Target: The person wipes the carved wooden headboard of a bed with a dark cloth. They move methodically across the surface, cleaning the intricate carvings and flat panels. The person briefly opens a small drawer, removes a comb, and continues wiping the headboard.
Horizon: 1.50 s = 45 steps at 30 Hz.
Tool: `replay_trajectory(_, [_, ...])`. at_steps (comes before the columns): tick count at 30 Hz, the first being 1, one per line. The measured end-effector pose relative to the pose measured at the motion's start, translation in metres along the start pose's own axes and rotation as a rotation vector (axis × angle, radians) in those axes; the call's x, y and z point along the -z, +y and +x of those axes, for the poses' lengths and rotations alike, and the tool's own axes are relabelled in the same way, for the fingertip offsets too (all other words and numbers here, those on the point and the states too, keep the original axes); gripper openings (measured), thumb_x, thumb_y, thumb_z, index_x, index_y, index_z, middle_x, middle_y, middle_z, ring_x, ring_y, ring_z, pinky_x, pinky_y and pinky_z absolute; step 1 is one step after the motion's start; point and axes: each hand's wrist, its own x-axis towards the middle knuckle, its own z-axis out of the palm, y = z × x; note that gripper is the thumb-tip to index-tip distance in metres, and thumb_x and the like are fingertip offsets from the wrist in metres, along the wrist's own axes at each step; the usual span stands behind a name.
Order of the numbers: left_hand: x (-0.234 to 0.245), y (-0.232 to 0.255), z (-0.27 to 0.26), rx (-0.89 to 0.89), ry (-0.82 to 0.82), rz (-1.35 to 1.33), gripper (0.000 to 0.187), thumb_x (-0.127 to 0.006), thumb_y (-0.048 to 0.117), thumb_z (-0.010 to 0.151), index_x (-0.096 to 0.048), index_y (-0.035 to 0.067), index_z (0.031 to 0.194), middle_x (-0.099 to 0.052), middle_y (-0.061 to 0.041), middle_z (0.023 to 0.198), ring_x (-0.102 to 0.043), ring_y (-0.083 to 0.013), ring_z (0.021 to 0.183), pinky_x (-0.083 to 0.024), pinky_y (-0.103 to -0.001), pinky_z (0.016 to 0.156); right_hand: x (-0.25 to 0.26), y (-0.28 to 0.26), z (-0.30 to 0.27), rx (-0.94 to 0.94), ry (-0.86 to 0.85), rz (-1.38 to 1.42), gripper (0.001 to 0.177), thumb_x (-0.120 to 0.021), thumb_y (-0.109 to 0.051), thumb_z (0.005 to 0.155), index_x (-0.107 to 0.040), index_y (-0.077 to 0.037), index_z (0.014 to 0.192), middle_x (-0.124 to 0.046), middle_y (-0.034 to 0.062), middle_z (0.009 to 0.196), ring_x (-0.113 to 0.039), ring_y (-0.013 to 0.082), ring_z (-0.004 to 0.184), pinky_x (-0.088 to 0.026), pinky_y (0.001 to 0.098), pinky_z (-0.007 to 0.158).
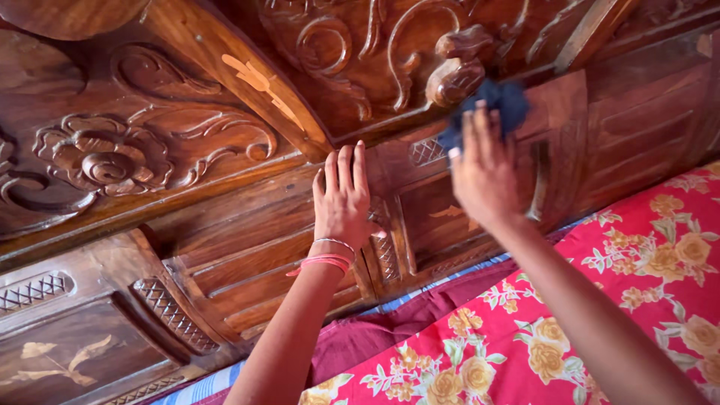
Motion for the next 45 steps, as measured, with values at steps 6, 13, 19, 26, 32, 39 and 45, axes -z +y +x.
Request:
replay_trajectory(6, [-0.01, -0.003, 0.0, -0.018, 0.042, 0.045, 0.146, -0.099, 0.043, 0.035, -0.027, -0.002, 0.154, -0.04, -0.019, 0.153, -0.038, -0.0381, 0.142, -0.036, -0.052, 0.113, 0.007, -0.082, -0.016, 0.38, -0.017, 0.116, 0.062, -0.064, -0.018, 0.098, -0.045, 0.005, 0.152, -0.029, 0.0215, 0.165, -0.034, 0.0411, 0.149, -0.024, 0.0631, 0.118])
replay_trajectory(13, [-0.021, -0.004, -0.002, -0.034, 0.132, 0.195, 0.13, -0.097, 0.035, 0.048, -0.032, 0.001, 0.154, -0.042, -0.016, 0.154, -0.04, -0.0352, 0.144, -0.038, -0.05, 0.112, 0.017, -0.073, -0.003, 0.505, -0.263, -0.022, 0.055, -0.056, -0.022, 0.097, -0.043, -0.006, 0.147, -0.031, 0.0141, 0.167, -0.034, 0.03, 0.154, -0.021, 0.0591, 0.124])
replay_trajectory(19, [-0.005, 0.001, -0.002, -0.001, 0.024, 0.045, 0.148, -0.1, 0.039, 0.035, -0.025, 0.0, 0.156, -0.04, -0.018, 0.153, -0.038, -0.0371, 0.142, -0.037, -0.051, 0.113, 0.022, -0.008, 0.012, 0.192, -0.248, 0.01, 0.06, -0.049, -0.024, 0.106, -0.03, -0.008, 0.16, -0.034, 0.012, 0.165, -0.035, 0.0264, 0.15, -0.014, 0.0605, 0.125])
replay_trajectory(26, [0.001, 0.002, 0.0, 0.023, -0.052, 0.03, 0.154, -0.101, 0.044, 0.032, -0.02, 0.001, 0.156, -0.037, -0.018, 0.154, -0.036, -0.0371, 0.143, -0.035, -0.052, 0.112, 0.026, 0.053, 0.003, -0.184, -0.095, 0.011, 0.072, -0.052, -0.013, 0.096, -0.022, -0.004, 0.161, -0.029, 0.0192, 0.168, -0.025, 0.0356, 0.155, -0.017, 0.0612, 0.12])
replay_trajectory(32, [-0.001, 0.003, 0.0, 0.014, -0.027, 0.007, 0.155, -0.101, 0.043, 0.03, -0.02, 0.001, 0.156, -0.038, -0.019, 0.154, -0.036, -0.0394, 0.142, -0.034, -0.053, 0.113, 0.008, 0.012, -0.003, 0.051, 0.012, 0.004, 0.059, -0.052, -0.011, 0.103, -0.034, 0.005, 0.157, -0.031, 0.026, 0.165, -0.029, 0.0421, 0.153, -0.019, 0.061, 0.123])
replay_trajectory(39, [-0.015, -0.002, -0.002, -0.017, 0.074, 0.091, 0.113, -0.087, 0.017, 0.058, -0.031, -0.001, 0.154, -0.042, -0.019, 0.153, -0.04, -0.0373, 0.142, -0.036, -0.05, 0.114, 0.003, -0.078, -0.018, 0.417, -0.053, 0.157, 0.064, -0.068, -0.009, 0.089, -0.047, 0.0, 0.149, -0.037, 0.0196, 0.162, -0.037, 0.0404, 0.149, -0.024, 0.0615, 0.121])
replay_trajectory(45, [-0.025, -0.007, -0.003, -0.046, 0.173, 0.079, 0.091, -0.075, 0.006, 0.07, -0.037, -0.002, 0.152, -0.044, -0.019, 0.152, -0.042, -0.037, 0.142, -0.038, -0.05, 0.113, 0.011, -0.068, -0.004, 0.587, -0.13, 0.125, 0.065, -0.065, -0.01, 0.087, -0.047, -0.005, 0.149, -0.041, 0.0166, 0.159, -0.041, 0.0367, 0.146, -0.027, 0.0583, 0.12])
